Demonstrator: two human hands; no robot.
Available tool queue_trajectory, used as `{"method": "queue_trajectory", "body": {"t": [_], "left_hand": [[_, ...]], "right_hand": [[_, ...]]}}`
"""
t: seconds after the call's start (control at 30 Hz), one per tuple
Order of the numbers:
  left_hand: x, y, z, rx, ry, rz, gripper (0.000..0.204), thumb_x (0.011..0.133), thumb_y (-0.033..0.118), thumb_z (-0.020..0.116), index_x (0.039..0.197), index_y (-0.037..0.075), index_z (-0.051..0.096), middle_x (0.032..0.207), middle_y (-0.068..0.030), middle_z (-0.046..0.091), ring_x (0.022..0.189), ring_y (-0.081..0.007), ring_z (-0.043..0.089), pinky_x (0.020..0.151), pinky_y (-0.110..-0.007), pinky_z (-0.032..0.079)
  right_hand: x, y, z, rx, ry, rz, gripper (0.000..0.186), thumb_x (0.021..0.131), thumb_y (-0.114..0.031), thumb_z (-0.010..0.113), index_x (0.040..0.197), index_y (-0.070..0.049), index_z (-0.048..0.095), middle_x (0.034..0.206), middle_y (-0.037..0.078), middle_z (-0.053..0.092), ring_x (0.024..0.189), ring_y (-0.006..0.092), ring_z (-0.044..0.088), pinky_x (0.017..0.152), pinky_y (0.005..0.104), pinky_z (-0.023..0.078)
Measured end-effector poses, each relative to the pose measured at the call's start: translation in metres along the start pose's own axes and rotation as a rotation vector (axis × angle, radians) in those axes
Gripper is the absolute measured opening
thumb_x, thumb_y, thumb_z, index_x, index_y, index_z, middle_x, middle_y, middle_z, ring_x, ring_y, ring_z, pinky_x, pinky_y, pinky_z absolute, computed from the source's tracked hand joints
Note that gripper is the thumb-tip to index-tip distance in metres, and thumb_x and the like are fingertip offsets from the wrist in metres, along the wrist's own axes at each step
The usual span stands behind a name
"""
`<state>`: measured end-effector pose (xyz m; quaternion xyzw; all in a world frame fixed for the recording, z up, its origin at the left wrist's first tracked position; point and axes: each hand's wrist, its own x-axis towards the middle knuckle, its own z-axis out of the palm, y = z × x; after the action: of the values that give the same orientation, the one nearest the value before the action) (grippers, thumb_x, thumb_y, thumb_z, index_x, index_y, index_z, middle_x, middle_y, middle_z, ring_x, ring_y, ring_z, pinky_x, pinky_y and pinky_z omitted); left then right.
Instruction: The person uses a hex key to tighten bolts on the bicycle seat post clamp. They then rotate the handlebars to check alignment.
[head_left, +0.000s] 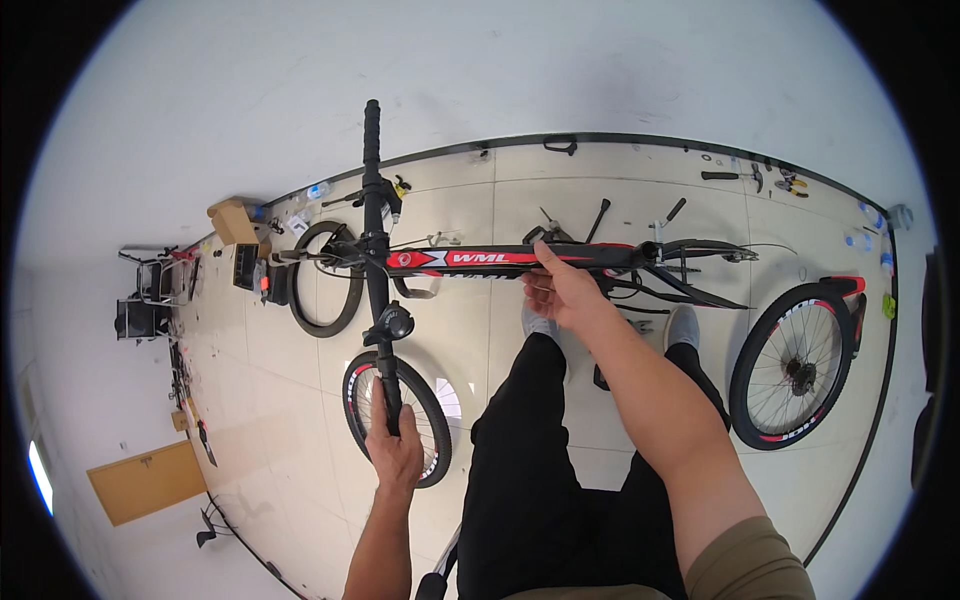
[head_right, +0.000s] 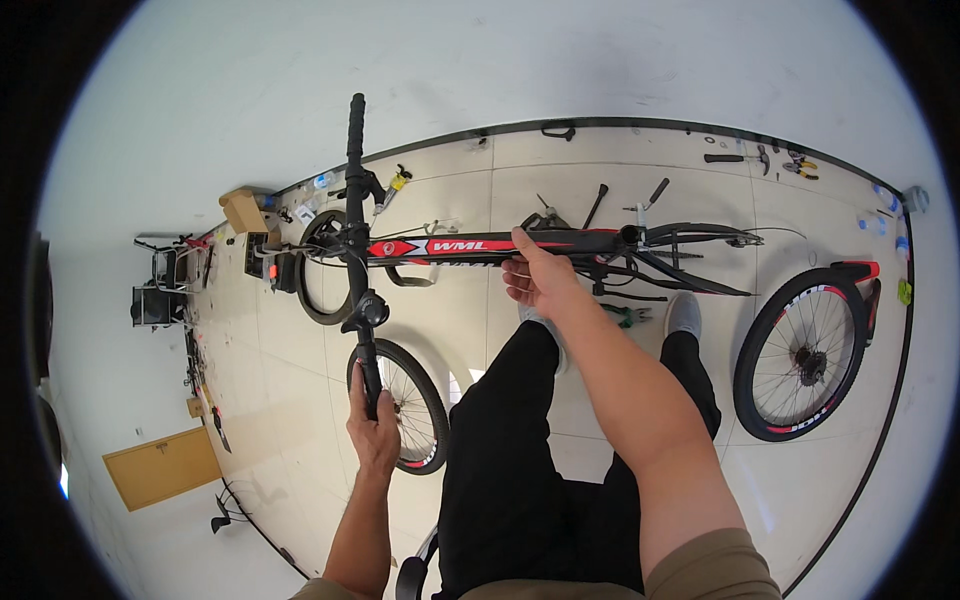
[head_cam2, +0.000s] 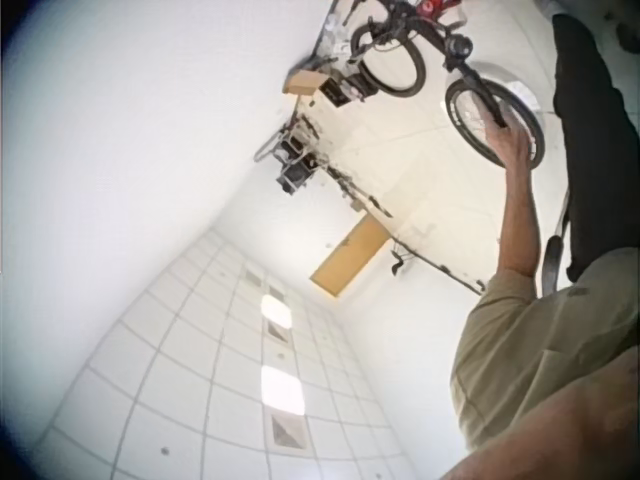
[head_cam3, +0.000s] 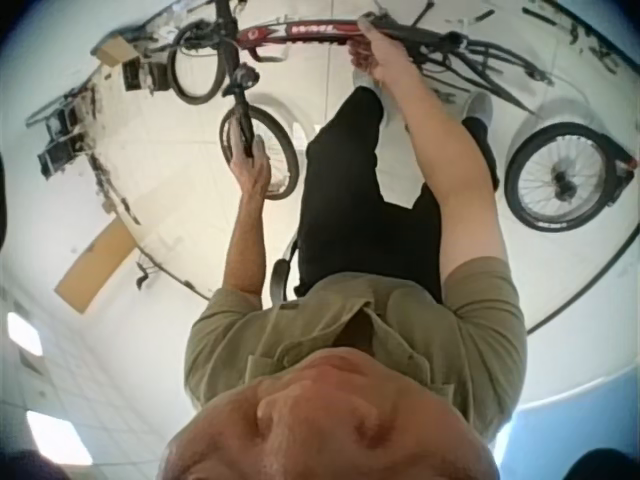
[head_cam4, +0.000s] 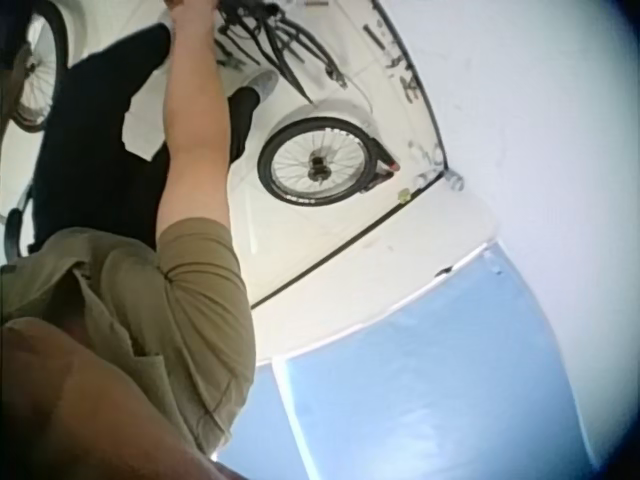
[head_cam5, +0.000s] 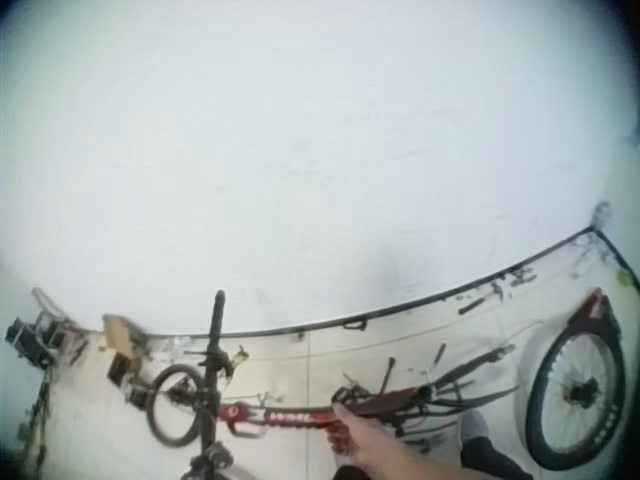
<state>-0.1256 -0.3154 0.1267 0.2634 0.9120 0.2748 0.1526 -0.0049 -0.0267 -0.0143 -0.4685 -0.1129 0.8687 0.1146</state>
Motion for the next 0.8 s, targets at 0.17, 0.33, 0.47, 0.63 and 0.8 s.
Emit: {"method": "queue_trajectory", "body": {"t": [0.17, 0.33, 0.47, 0.63, 0.8], "left_hand": [[-0.003, -0.029, -0.006, 0.083, 0.046, 0.148, 0.053, 0.098, 0.005, 0.058, 0.149, 0.003, 0.046, 0.116, -0.024, 0.07, 0.098, -0.0311, 0.071, 0.083, -0.037, 0.054], [0.004, -0.053, -0.024, 0.076, 0.102, 0.26, 0.05, 0.097, -0.001, 0.057, 0.146, 0.001, 0.05, 0.109, -0.0194, 0.069, 0.09, -0.0286, 0.068, 0.08, -0.035, 0.054], [0.01, -0.058, -0.019, -0.056, 0.119, 0.216, 0.043, 0.097, 0.004, 0.063, 0.139, -0.002, 0.057, 0.117, -0.0214, 0.071, 0.101, -0.024, 0.07, 0.089, -0.033, 0.053], [0.011, -0.055, -0.01, -0.152, 0.188, 0.272, 0.041, 0.098, 0.007, 0.065, 0.138, -0.001, 0.059, 0.117, -0.0182, 0.072, 0.099, -0.0169, 0.068, 0.087, -0.03, 0.052], [0.006, -0.046, 0.011, -0.135, 0.118, 0.186, 0.044, 0.1, 0.009, 0.064, 0.143, 0.002, 0.055, 0.108, -0.0151, 0.073, 0.083, -0.0141, 0.064, 0.075, -0.029, 0.053]], "right_hand": [[0.007, 0.001, -0.008, 0.001, -0.051, -0.011, 0.048, 0.087, -0.054, 0.076, 0.096, -0.008, 0.065, 0.088, 0.005, 0.068, 0.075, 0.017, 0.066, 0.063, 0.0348, 0.057], [0.008, 0.007, -0.011, 0.026, -0.062, 0.018, 0.05, 0.089, -0.055, 0.074, 0.102, -0.007, 0.063, 0.09, 0.005, 0.068, 0.077, 0.018, 0.066, 0.064, 0.0349, 0.057], [0.003, 0.011, -0.02, -0.052, -0.019, -0.085, 0.05, 0.089, -0.054, 0.073, 0.107, -0.008, 0.062, 0.089, 0.004, 0.068, 0.074, 0.0174, 0.067, 0.063, 0.0349, 0.057], [-0.027, 0.017, -0.051, -0.409, 0.229, -0.281, 0.032, 0.094, -0.036, 0.069, 0.098, -0.005, 0.063, 0.081, 0.004, 0.065, 0.063, 0.0149, 0.064, 0.055, 0.0308, 0.054], [-0.089, 0.045, -0.096, -0.528, 0.212, -0.399, 0.026, 0.095, -0.025, 0.067, 0.098, 0.0, 0.063, 0.082, 0.006, 0.065, 0.063, 0.0144, 0.063, 0.055, 0.0294, 0.053]]}}
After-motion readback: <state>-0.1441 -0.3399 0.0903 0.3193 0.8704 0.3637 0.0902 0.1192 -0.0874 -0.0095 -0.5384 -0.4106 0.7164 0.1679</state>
